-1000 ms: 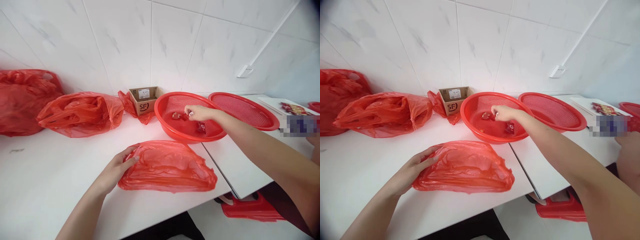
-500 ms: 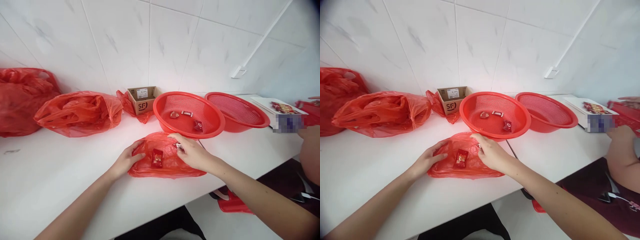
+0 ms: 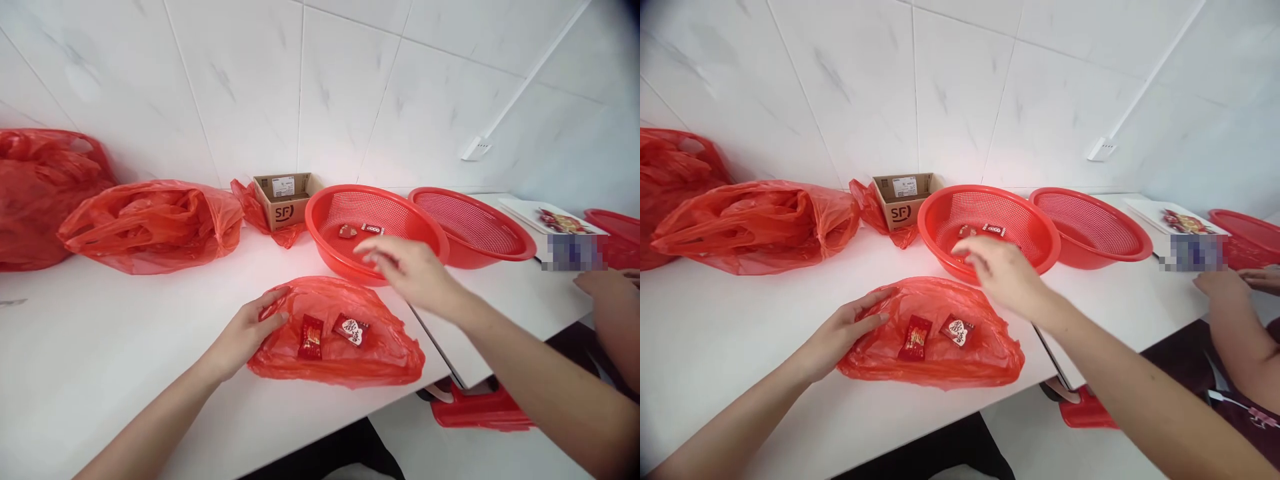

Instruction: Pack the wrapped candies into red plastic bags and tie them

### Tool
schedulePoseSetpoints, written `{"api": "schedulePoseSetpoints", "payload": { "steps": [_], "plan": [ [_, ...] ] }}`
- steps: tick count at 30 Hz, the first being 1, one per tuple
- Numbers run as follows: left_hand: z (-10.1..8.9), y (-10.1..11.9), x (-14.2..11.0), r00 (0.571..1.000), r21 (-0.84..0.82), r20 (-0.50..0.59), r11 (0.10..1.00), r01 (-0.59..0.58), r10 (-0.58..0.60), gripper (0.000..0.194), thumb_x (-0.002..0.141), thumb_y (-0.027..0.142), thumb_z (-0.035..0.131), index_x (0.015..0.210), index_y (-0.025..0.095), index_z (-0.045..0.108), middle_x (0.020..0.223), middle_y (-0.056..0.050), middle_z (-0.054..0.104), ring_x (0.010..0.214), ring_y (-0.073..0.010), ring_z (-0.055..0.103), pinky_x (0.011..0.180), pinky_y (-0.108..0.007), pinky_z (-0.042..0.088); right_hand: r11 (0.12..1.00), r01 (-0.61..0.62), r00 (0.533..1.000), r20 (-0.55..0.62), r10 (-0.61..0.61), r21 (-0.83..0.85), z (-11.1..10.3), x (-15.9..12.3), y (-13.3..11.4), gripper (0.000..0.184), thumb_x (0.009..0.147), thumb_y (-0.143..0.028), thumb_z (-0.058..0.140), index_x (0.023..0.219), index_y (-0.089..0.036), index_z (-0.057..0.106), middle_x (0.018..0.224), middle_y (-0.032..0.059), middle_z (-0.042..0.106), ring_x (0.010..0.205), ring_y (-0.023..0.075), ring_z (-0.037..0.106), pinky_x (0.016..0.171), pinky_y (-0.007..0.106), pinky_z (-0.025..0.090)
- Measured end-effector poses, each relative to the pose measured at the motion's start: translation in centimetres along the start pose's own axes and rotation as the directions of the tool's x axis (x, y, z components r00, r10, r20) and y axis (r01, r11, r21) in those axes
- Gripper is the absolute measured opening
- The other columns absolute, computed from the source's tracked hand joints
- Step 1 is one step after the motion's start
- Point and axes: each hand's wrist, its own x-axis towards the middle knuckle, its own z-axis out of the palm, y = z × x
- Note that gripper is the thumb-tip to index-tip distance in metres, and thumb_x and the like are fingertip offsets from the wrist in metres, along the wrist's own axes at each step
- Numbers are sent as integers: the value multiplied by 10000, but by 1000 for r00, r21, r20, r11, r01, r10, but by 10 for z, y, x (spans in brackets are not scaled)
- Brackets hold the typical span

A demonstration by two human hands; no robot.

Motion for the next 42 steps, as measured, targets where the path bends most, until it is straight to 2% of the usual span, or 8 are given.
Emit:
{"api": "schedulePoseSetpoints", "payload": {
  "steps": [3, 9, 14, 17, 26, 32, 36, 42],
  "plan": [
    [1, -1, 0, 997, 130, -49, 990, -56, 63, 627, 840, 522, 596, 1388, 223, 537, 1494, -70, 481, 1314, -331, 505, 1095, -464, 414, 957, -169, 982, 47, 185, -238, -21, 39, 50, 334, 912, -198, 467, 1221, -239, 589, 1200, 60, 658, 1038, 214, 650, 891, 350, 497],
    [-4, -10, 6, 999, 190, -45, 982, 7, 1, 579, 829, 540, 598, 1350, 288, 586, 1437, -34, 549, 1306, -326, 519, 1099, -470, 417, 832, -190, 704, 518, 486, -522, 1, 59, 129, 570, 664, -299, 772, 1200, -215, 599, 1140, 110, 601, 884, 265, 647, 705, 345, 497],
    [-11, -32, 14, 994, 145, -65, 985, 97, -89, 577, 797, 539, 642, 1325, 309, 610, 1363, -29, 616, 1280, -344, 543, 1123, -516, 376, 883, -114, 684, 609, 402, -455, -3, 83, 131, 141, 705, -103, 633, 795, -211, 628, 855, 34, 618, 706, 185, 594, 601, 284, 429],
    [-16, -41, 18, 991, 115, -73, 986, 121, -114, 596, 769, 531, 679, 1325, 328, 608, 1363, -16, 617, 1280, -358, 538, 1119, -518, 384, 886, -99, 782, 516, 351, -453, -10, 113, 131, 222, 777, -126, 571, 958, -232, 643, 952, 52, 648, 797, 205, 606, 650, 298, 434],
    [-13, -26, 21, 972, 27, -71, 974, 225, -223, 612, 766, 569, 665, 1319, 311, 619, 1319, -49, 648, 1229, -389, 574, 1001, -534, 510, 908, 346, 748, 655, -112, -239, 55, 83, 73, 379, 879, -212, 542, 1216, -351, 646, 1048, 52, 626, 614, 141, 556, 621, 315, 437],
    [-6, -8, 16, 973, -108, -12, 968, 226, -229, 603, 806, 514, 663, 1351, 268, 582, 1335, -43, 639, 1189, -340, 611, 1006, -448, 520, 970, 169, 812, 583, -36, -176, 21, 98, 67, 222, 850, -233, 624, 1069, -245, 659, 1004, 43, 643, 808, 179, 590, 718, 308, 436],
    [1, 16, 3, 982, -185, 30, 964, 190, -188, 637, 837, 491, 644, 1416, 264, 504, 1379, -56, 605, 1178, -339, 619, 955, -413, 551, 949, -114, 864, 501, -50, 293, -18, 73, 20, 302, 859, -419, 627, 1094, -236, 581, 967, 17, 633, 771, 144, 583, 684, 280, 460],
    [5, 25, -13, 994, -87, -70, 993, 77, -83, 724, 811, 507, 659, 1469, 325, 418, 1522, -33, 450, 1369, -357, 432, 1053, -420, 474, 918, -220, 785, 618, -35, 330, 27, -3, -39, 183, 886, -384, 605, 1049, -303, 586, 1067, 37, 651, 911, 237, 626, 752, 386, 519]
  ]
}}
